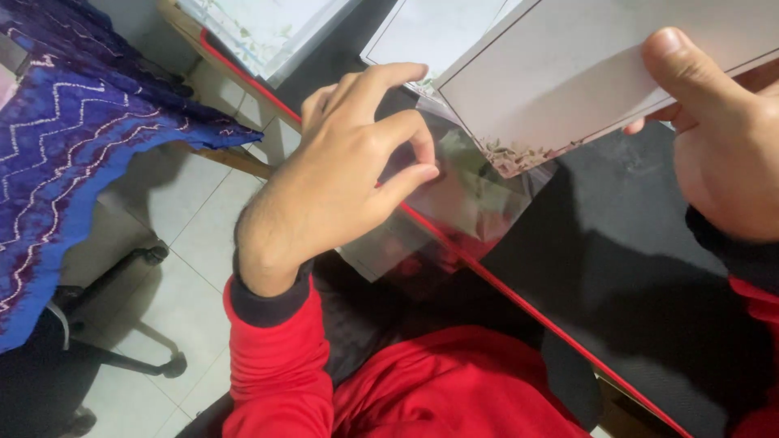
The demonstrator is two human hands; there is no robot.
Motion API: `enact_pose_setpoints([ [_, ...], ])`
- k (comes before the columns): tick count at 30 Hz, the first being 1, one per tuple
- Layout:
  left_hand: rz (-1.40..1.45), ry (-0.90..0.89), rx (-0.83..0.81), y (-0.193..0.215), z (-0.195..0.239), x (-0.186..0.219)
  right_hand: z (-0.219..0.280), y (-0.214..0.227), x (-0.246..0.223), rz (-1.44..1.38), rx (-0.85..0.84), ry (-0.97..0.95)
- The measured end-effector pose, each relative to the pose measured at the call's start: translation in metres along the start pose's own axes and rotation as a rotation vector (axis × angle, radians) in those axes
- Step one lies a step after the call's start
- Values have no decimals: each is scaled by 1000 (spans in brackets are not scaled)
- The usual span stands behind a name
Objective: Folding printed cards and placing them into plastic sleeves.
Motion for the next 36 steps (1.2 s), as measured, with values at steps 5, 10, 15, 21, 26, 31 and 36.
enact_pose_setpoints([
  [5, 0, -6, -2, -2, -2, 3, 0, -1, -6, -11, 103, -20],
  [10, 28, -13, 1, -5, -2, 5, 5, -31, -33, 257, -46, -58],
  [15, 58, -31, -10, -11, -6, 9, 7, -66, -31, 45, -196, -146],
  [21, 123, -41, 65, -8, -7, 14, 21, -95, -33, -51, -237, -496],
  [26, 166, -44, 136, -4, -4, 18, 25, -95, -24, -100, -241, -514],
  [31, 418, 49, 329, -3, 4, 7, 19, -84, -28, -160, -216, -338],
  [36, 834, 246, 389, -27, 21, -13, 20, -79, -34, -142, -227, -297],
])
Point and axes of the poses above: each hand's wrist, its own z-axis away from the middle knuckle, its own y-axis out of the back of the hand, x = y × z, the point moved 9 cm from there along -z, towards the middle knuckle, and after that the axes turned 8 degrees about -z, right-handed, at the moved point
